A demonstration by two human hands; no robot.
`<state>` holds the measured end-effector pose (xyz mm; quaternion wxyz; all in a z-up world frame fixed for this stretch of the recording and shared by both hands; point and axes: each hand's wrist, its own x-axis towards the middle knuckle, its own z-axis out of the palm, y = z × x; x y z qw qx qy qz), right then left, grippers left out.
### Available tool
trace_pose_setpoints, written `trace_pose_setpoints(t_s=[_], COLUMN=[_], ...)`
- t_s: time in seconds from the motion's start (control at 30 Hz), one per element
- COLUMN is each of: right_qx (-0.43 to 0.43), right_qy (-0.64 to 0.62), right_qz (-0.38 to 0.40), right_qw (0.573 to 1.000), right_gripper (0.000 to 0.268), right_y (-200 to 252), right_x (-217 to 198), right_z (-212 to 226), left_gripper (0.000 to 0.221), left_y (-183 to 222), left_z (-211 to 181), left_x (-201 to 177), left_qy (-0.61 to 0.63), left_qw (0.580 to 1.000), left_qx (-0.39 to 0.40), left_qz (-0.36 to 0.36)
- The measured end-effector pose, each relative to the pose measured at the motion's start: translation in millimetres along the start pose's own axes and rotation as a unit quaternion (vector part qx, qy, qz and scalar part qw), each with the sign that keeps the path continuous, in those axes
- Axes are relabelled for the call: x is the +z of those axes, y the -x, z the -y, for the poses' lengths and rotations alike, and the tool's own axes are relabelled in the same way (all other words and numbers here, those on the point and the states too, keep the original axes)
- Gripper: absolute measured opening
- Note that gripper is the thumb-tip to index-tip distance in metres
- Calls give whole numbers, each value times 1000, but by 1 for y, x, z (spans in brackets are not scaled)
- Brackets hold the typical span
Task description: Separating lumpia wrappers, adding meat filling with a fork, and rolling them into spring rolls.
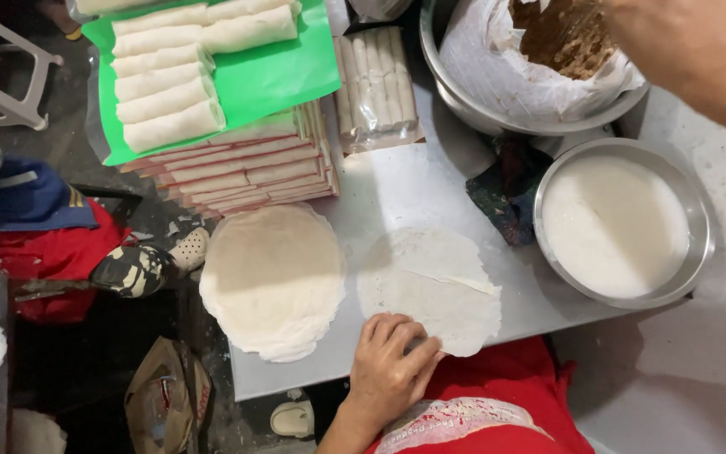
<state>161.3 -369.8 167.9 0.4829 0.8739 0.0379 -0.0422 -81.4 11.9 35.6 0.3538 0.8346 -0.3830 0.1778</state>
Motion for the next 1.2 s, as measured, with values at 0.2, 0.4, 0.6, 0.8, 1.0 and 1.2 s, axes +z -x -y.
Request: trace_pose_setpoints(t_s=[0.2, 0.4, 0.6, 0.8, 1.0, 1.2], right_qx=[16, 13, 115, -2, 48, -97], right_qy=[-51, -88, -488, -617, -751, -643], right_qz=[0, 88, -7, -179, -114, 171], right_qw=[999, 992, 865, 766, 648, 740], right_gripper=[22, 35, 20, 15, 29, 51], right_y=[-21, -10, 6, -8, 76, 200], right_x=[13, -13, 65, 192, 151, -70], right_z=[21, 18, -15, -25, 10, 80], left_gripper=[7, 5, 7, 8, 7, 7], left_y=[0, -2, 2, 10, 11, 20], left_z=[0, -1, 0, 3, 4, 3], left_x=[1, 0, 0, 4, 6, 11], left_qy=[-1, -1, 3, 47, 36, -29], left_qw=[1000, 1000, 1000, 998, 999, 999], left_qx=[-1, 4, 7, -30, -13, -16], left_qz=[0, -1, 10, -3, -12, -23])
